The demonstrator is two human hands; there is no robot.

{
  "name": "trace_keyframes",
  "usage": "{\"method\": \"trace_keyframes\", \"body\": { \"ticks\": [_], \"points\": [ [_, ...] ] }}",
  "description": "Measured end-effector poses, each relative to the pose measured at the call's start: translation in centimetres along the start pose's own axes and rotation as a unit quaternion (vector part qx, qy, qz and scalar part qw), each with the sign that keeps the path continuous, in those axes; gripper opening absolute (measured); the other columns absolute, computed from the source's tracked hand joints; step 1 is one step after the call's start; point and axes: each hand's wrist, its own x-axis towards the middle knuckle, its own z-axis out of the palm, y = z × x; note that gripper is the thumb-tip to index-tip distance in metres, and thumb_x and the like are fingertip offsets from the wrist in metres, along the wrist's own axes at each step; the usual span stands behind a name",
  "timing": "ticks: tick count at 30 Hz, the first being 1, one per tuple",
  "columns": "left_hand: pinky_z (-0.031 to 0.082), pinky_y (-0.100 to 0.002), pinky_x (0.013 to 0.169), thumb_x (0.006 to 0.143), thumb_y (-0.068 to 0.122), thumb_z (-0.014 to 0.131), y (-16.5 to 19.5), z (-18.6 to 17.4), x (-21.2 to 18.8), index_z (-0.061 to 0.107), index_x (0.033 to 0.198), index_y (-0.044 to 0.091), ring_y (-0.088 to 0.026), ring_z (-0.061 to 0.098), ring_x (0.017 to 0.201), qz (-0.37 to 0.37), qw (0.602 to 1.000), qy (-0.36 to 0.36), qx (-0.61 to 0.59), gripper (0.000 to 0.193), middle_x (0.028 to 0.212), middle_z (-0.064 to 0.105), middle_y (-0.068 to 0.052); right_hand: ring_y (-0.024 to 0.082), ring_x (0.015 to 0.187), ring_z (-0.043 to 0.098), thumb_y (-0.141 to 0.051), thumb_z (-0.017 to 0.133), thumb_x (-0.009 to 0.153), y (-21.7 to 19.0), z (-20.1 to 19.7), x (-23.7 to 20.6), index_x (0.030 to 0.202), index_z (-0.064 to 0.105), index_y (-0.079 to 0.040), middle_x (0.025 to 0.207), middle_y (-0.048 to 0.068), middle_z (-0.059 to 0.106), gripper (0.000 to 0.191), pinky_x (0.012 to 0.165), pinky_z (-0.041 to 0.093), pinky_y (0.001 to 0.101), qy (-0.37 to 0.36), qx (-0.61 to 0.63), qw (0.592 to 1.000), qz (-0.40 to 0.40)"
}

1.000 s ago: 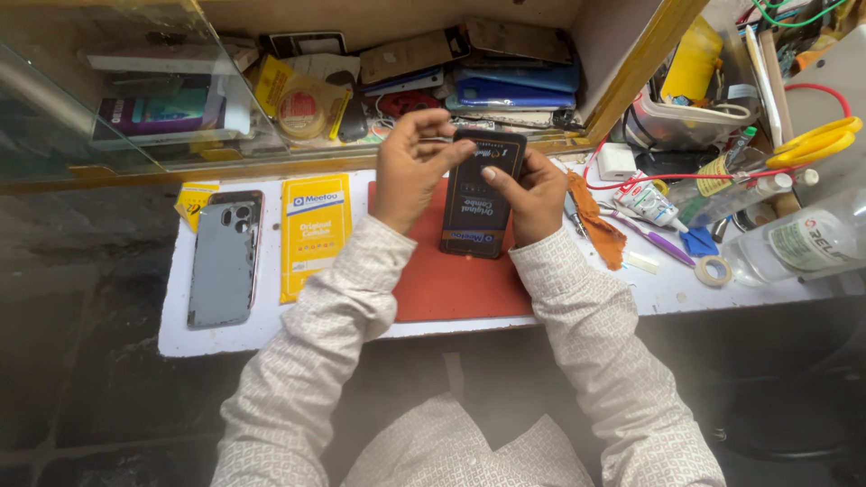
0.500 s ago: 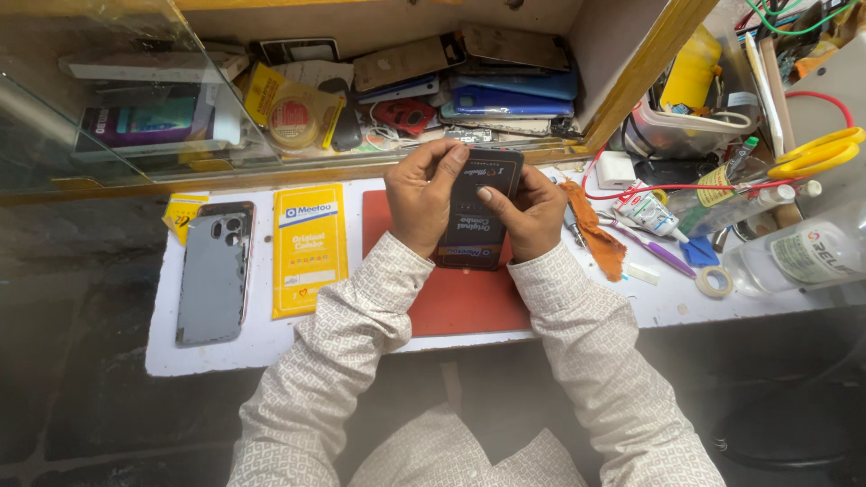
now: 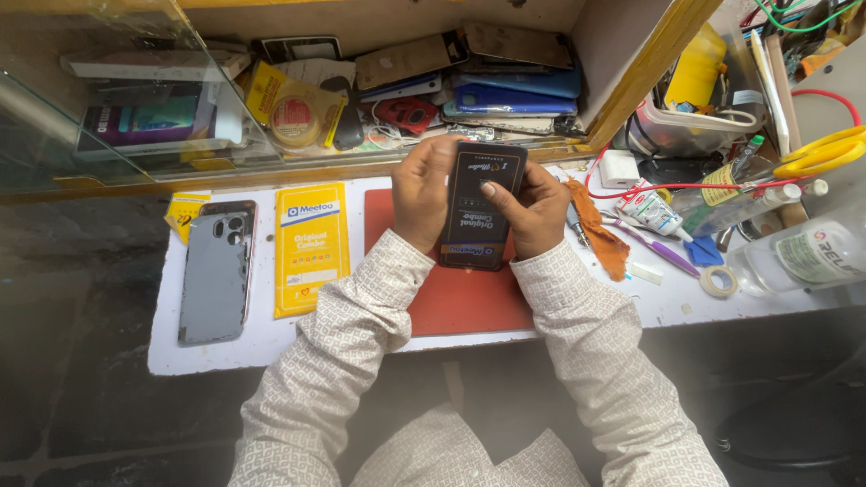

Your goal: The person removes a protective film from a smartphone battery, then places the battery into the phone chassis and presses it into place. The person then flips the phone over to show the screen side.

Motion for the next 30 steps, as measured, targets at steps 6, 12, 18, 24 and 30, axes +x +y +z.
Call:
{"method": "trace_keyframes", "body": {
  "ticks": [6, 12, 18, 24, 30],
  "points": [
    [0.059, -0.024, 0.071, 0.101, 0.015, 0.070, 0.6, 1.0, -0.1, 0.071, 0.106, -0.003, -0.010, 0.070, 0.080, 0.045, 0.994, 0.040, 0.096, 0.018, 0.092, 0.076, -0.007, 0.014, 0.102, 0.071, 0.000, 0.077, 0.092, 0.0, -0.1, -0.1, 0.123, 0.066, 0.005, 0.114, 0.009, 0.074, 0.034, 0.094, 0.059, 0.0287, -0.007, -0.008, 1.000, -0.012],
    [0.057, -0.024, 0.064, 0.105, 0.017, 0.059, 0.9, 0.4, 0.1, 0.074, 0.105, -0.001, -0.009, 0.071, 0.072, 0.047, 0.984, 0.044, 0.168, 0.023, 0.084, 0.077, -0.005, 0.014, 0.100, 0.071, 0.000, 0.077, 0.092, -0.2, 0.0, -0.2, 0.121, 0.067, 0.005, 0.111, 0.010, 0.074, 0.031, 0.092, 0.059, 0.0288, -0.003, -0.019, 1.000, -0.007],
    [0.060, -0.025, 0.090, 0.110, 0.022, 0.047, -0.3, -0.5, 0.3, 0.070, 0.113, -0.002, -0.013, 0.073, 0.096, -0.018, 0.996, -0.026, -0.081, 0.034, 0.104, 0.076, -0.009, 0.015, 0.099, 0.072, -0.001, 0.078, 0.092, -0.3, 0.0, -0.1, 0.120, 0.067, 0.005, 0.111, 0.010, 0.075, 0.030, 0.092, 0.060, 0.0290, -0.007, 0.006, 1.000, -0.002],
    [0.058, -0.028, 0.088, 0.100, 0.010, 0.068, -0.9, -0.1, 0.3, 0.063, 0.114, -0.001, -0.013, 0.068, 0.097, 0.015, 0.998, -0.039, -0.044, 0.019, 0.105, 0.071, -0.007, 0.015, 0.101, 0.071, -0.001, 0.078, 0.092, -0.3, -0.2, 0.0, 0.122, 0.067, 0.005, 0.112, 0.010, 0.074, 0.032, 0.093, 0.059, 0.0290, -0.003, 0.003, 1.000, 0.002],
    [0.060, -0.027, 0.086, 0.104, 0.013, 0.067, 0.1, -0.3, 0.5, 0.063, 0.105, 0.003, -0.012, 0.071, 0.093, 0.103, 0.988, -0.038, 0.108, 0.012, 0.098, 0.070, -0.004, 0.015, 0.102, 0.071, -0.002, 0.078, 0.092, -0.6, -0.2, -0.2, 0.124, 0.067, 0.005, 0.113, 0.009, 0.074, 0.034, 0.094, 0.059, 0.0289, -0.014, -0.010, 1.000, -0.012]
  ]
}}
